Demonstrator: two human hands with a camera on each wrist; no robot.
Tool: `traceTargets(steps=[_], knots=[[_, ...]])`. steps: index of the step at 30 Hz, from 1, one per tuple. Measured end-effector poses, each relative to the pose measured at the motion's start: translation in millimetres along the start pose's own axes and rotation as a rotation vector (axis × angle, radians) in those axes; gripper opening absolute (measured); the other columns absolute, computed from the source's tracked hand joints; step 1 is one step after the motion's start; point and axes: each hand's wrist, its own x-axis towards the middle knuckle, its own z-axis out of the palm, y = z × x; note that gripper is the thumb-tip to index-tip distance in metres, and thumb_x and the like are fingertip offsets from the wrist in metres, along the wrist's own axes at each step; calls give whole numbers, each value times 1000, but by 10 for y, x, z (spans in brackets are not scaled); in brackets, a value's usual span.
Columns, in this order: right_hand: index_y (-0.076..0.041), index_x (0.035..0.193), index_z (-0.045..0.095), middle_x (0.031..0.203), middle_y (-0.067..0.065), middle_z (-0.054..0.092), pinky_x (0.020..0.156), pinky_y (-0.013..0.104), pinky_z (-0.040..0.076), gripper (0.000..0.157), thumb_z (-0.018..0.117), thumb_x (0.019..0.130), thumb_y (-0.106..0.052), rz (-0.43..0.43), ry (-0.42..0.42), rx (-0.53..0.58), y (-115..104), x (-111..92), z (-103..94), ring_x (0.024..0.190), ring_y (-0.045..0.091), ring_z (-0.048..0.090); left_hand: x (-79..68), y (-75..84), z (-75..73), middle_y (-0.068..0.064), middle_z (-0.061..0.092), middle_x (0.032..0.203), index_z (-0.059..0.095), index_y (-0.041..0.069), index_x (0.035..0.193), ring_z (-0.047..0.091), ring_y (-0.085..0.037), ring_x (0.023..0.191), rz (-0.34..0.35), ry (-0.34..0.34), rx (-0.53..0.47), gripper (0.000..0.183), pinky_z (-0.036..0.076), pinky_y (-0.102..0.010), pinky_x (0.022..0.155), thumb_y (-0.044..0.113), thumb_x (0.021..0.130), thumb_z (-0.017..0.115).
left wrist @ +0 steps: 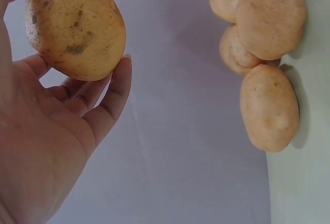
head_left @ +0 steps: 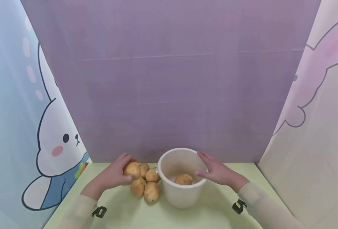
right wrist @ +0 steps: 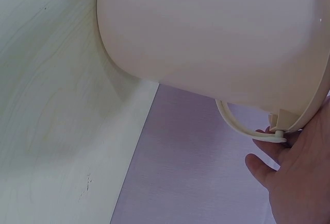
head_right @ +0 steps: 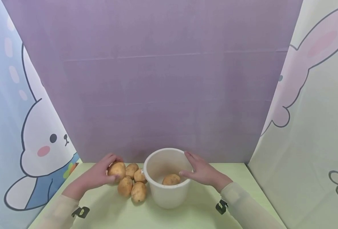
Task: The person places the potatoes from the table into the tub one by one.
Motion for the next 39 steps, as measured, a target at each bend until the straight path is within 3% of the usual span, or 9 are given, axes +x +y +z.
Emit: traceTargets(steps=[17, 24, 33, 39], knots=[[5, 171, 30, 174, 28, 33, 124, 69, 34, 100, 70, 104, -57, 6, -12, 19, -28, -14, -37, 160, 50, 33, 299, 293, -20, 8, 55, 128, 64, 30, 133, 60, -15, 105, 69, 3, 74, 52, 56, -39, 87, 30, 86, 86], [4, 171, 29, 175, 28, 32, 125, 68, 33, 101, 70, 104, -59, 15, -17, 28, -17, -9, -31, 160, 49, 32, 474, 430, 25, 8, 55, 130, 65, 28, 136, 61, -16, 106, 110, -9, 29, 54, 58, -38, 85, 39, 88, 88], [4, 171, 30, 174, 27, 33, 124, 69, 33, 101, 70, 103, -59, 8, -19, 22, -19, -5, -40, 160, 49, 33, 670, 558, 110, 7, 55, 133, 66, 29, 134, 61, -18, 108, 123, -33, -22, 52, 60, -37, 82, 35, 87, 89], [4, 171, 30, 174, 28, 33, 124, 70, 33, 100, 70, 103, -58, 5, -22, 17, -5, -1, -38, 160, 50, 33, 783, 624, 198, 8, 57, 131, 68, 29, 132, 60, -17, 109, 184, -42, -7, 50, 58, -38, 85, 38, 88, 88]])
